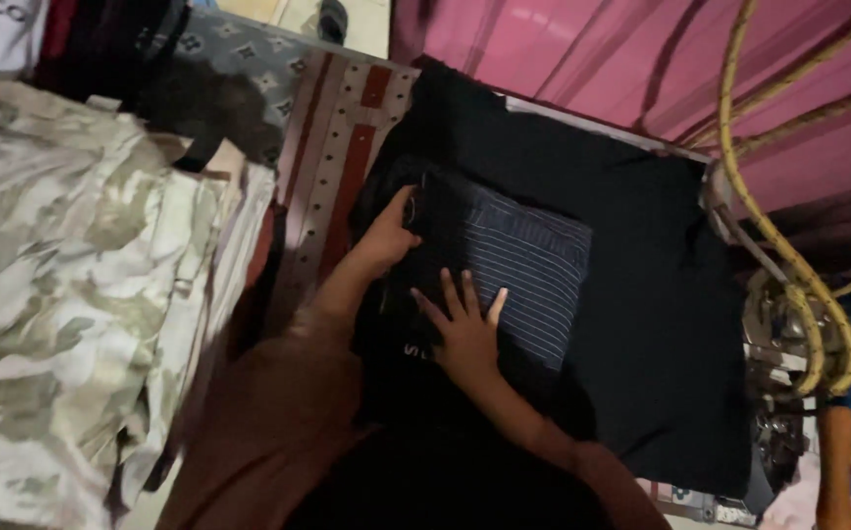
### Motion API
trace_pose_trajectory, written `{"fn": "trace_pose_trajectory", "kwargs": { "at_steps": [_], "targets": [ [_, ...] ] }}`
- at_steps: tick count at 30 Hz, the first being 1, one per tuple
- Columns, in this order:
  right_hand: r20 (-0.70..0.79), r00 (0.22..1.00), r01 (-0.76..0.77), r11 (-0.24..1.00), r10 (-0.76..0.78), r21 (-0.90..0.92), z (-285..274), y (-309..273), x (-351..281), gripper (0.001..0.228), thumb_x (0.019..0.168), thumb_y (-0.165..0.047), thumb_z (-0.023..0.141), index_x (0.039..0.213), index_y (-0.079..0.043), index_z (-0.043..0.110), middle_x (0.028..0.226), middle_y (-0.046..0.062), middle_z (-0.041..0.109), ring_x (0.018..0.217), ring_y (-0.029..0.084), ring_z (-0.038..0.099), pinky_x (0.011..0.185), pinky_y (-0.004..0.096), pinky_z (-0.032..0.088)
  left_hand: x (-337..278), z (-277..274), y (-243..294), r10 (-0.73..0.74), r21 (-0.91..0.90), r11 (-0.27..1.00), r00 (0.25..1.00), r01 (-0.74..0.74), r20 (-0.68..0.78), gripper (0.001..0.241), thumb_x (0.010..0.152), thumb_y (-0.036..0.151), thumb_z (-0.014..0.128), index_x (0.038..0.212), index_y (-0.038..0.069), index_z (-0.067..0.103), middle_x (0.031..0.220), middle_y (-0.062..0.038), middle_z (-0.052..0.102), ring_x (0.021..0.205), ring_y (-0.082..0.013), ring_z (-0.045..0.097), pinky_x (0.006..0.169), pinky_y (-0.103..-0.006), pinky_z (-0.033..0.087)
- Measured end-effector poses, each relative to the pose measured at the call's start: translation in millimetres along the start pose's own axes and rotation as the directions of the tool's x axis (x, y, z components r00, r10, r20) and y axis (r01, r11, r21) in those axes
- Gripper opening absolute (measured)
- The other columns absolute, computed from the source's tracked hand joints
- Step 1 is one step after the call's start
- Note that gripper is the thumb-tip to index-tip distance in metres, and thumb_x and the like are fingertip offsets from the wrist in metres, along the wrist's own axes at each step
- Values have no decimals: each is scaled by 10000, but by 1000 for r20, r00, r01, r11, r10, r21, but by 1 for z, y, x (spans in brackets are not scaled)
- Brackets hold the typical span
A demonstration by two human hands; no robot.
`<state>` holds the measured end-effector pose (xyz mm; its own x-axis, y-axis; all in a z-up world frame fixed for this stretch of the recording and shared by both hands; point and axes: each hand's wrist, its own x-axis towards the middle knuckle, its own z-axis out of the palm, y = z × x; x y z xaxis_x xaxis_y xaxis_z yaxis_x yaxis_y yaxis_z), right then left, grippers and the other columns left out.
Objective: The person folds several garments, including a beige t-shirt, a floral shirt, a striped shirt, and a black t-shirt, on a table. The person smooths and folds each item by hand and places them into a neat stack.
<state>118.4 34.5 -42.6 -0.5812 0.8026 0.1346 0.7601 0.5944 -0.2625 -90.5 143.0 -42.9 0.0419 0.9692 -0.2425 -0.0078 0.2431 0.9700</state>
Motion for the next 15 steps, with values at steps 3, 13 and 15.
{"fn": "trace_pose_trajectory", "kwargs": {
  "at_steps": [3, 13, 15],
  "targets": [
    [6, 999, 54, 998, -54, -41, 14, -1, 6, 796, 790, -403, 758, 1523, -383, 448, 1650, 140, 296, 1537, 420, 205, 1036, 879, -26, 4, -11, -7, 64, 80, 995, 998, -62, -24, 880, 766, -152, 558, 1568, 145, 350, 1469, -172, 545, 1331, -290, 535, 1076, -365, 453],
    [-36, 993, 114, 993, -115, -19, 22, -19, 13, 825, 821, -491, 727, 1550, -303, 389, 1652, 123, 284, 1517, 445, 203, 1006, 908, -10, 41, 3, 64, 580, 882, 454, 793, -124, -187, 678, 763, 496, 836, 1261, 98, 604, 1197, -228, 677, 1125, -491, 620, 907, -616, 484],
    [-19, 995, 96, 994, -97, -43, 33, -23, 11, 831, 822, -477, 724, 1554, -277, 385, 1651, 123, 283, 1517, 445, 204, 1000, 913, -9, 69, -8, 47, 306, 865, 499, 944, -49, -123, 616, 850, 531, 779, 1232, 69, 640, 1205, -216, 677, 1135, -447, 629, 905, -583, 507]
  ]
}}
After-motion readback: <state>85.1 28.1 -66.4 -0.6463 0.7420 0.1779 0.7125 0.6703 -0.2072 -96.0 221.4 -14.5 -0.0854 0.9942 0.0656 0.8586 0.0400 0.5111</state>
